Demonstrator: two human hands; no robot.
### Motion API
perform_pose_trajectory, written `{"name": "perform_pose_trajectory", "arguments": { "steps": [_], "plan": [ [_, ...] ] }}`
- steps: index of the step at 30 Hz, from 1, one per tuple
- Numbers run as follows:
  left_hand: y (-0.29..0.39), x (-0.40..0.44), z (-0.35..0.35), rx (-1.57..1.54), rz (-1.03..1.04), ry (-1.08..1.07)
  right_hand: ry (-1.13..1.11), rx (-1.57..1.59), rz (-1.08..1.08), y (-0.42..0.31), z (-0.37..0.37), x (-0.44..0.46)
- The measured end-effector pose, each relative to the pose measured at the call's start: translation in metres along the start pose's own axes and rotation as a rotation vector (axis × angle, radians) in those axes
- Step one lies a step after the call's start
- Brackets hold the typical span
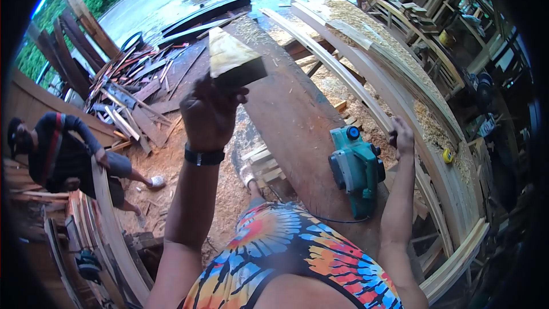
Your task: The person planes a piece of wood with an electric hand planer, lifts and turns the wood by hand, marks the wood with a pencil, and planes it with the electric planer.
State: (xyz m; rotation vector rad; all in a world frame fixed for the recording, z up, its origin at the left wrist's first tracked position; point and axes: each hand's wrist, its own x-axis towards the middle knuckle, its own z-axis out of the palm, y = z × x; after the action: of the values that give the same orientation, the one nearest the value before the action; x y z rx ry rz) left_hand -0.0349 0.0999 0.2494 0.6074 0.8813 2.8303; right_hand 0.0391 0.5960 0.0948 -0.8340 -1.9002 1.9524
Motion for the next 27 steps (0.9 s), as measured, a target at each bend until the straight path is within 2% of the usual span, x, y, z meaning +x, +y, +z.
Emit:
{"name": "perform_pose_trajectory", "arguments": {
  "steps": [3,4,5,7,8,11,15,18,21,27],
  "plan": [
    [-0.006,0.002,-0.001,-0.014,-0.001,-0.082,-0.272,-0.333,-0.019,0.0,0.021,-0.036],
    [-0.007,0.004,-0.002,-0.042,-0.047,-0.059,-0.361,-0.461,-0.085,0.006,0.024,-0.046],
    [-0.011,0.003,0.0,-0.006,0.031,-0.095,-0.45,-0.585,-0.162,0.008,0.029,-0.053],
    [-0.011,0.002,0.011,0.029,0.037,-0.04,-0.457,-0.691,-0.228,-0.006,0.043,-0.08],
    [-0.009,0.006,0.008,0.063,-0.042,0.023,-0.423,-0.723,-0.28,0.007,0.042,-0.078],
    [-0.018,0.007,-0.003,0.138,0.032,0.035,-0.383,-0.663,-0.288,-0.002,0.054,-0.094],
    [-0.019,0.012,-0.003,0.034,0.016,-0.04,-0.333,-0.584,-0.327,0.015,0.05,-0.092],
    [-0.022,0.015,-0.002,0.083,0.04,-0.049,-0.322,-0.557,-0.293,0.015,0.05,-0.091],
    [-0.023,0.018,0.001,0.142,0.003,0.014,-0.326,-0.575,-0.282,0.013,0.05,-0.092],
    [-0.026,0.021,0.001,0.107,-0.025,-0.012,-0.34,-0.531,-0.284,0.021,0.047,-0.087]
  ]
}}
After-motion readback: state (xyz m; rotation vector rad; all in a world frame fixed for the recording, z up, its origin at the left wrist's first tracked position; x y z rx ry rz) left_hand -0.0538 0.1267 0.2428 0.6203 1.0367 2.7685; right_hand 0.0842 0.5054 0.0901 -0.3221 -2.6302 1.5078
